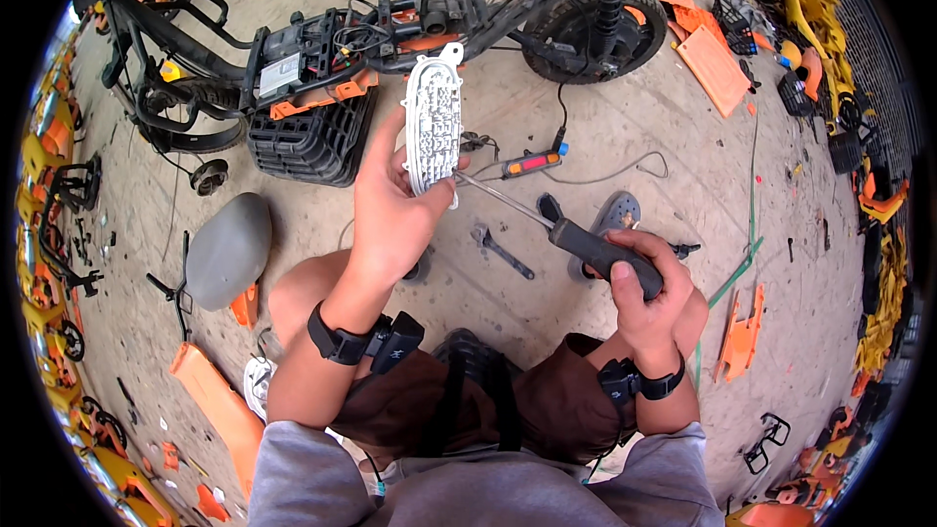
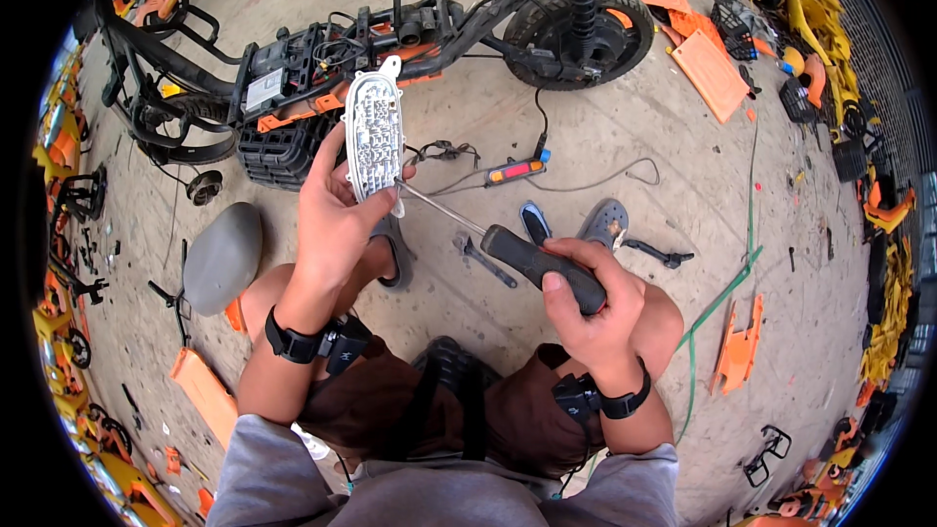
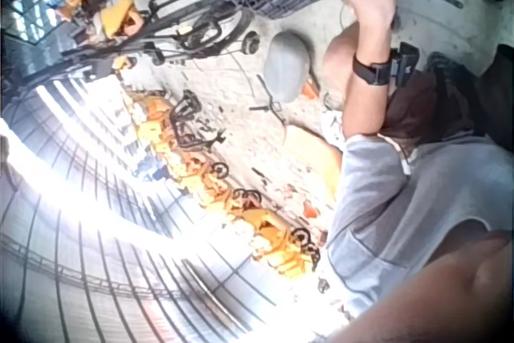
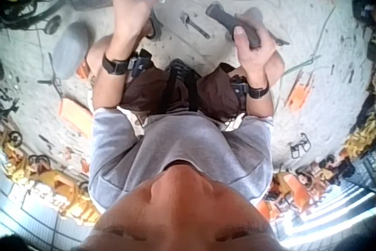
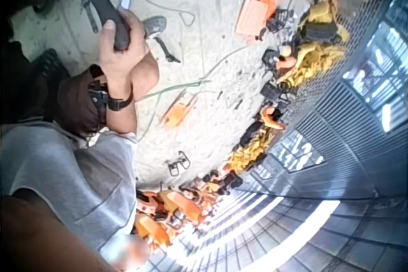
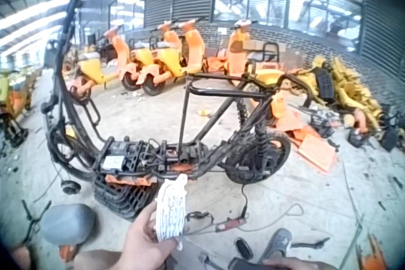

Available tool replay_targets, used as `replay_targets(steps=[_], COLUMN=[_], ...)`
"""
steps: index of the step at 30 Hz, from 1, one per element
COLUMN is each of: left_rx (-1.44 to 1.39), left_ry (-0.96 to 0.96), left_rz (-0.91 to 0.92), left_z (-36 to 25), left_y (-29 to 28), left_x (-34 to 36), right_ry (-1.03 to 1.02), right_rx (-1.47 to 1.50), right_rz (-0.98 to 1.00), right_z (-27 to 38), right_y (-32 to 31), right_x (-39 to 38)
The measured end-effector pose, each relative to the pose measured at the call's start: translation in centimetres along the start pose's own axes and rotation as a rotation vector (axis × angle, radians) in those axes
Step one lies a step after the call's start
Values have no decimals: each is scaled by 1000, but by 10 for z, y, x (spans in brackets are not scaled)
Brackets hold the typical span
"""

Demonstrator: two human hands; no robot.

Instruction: The person sits on the floor and uses a screwdriver to work on a white electronic component, repeatedly prying and adjusting parts of the casing. The person holds the component in one hand and manipulates it with the tool in the other.

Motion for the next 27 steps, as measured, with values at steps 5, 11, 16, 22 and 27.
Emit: replay_targets(steps=[5,11,16,22,27], left_rx=[32,57,98,164,220], left_ry=[4,10,30,13,25], left_rz=[8,15,22,19,17], left_z=[-3,2,2,1,4], left_y=[3,2,2,3,0], left_x=[0,-1,-2,-3,-5], right_ry=[-29,-95,-195,-174,-247], right_rx=[8,-2,-33,-40,-90], right_rz=[-12,-29,-47,-53,-57], right_z=[-2,-2,0,-1,2], right_y=[-2,-1,-1,0,-3], right_x=[0,0,1,-3,-1])
Point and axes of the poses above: each hand's wrist, its own x-axis towards the middle knuckle, its own y-axis out of the palm, z = x × y, the point moved 2 cm from there along x, towards the middle knuckle, and after that the axes turned 6 degrees about y, right-handed, at the moved point
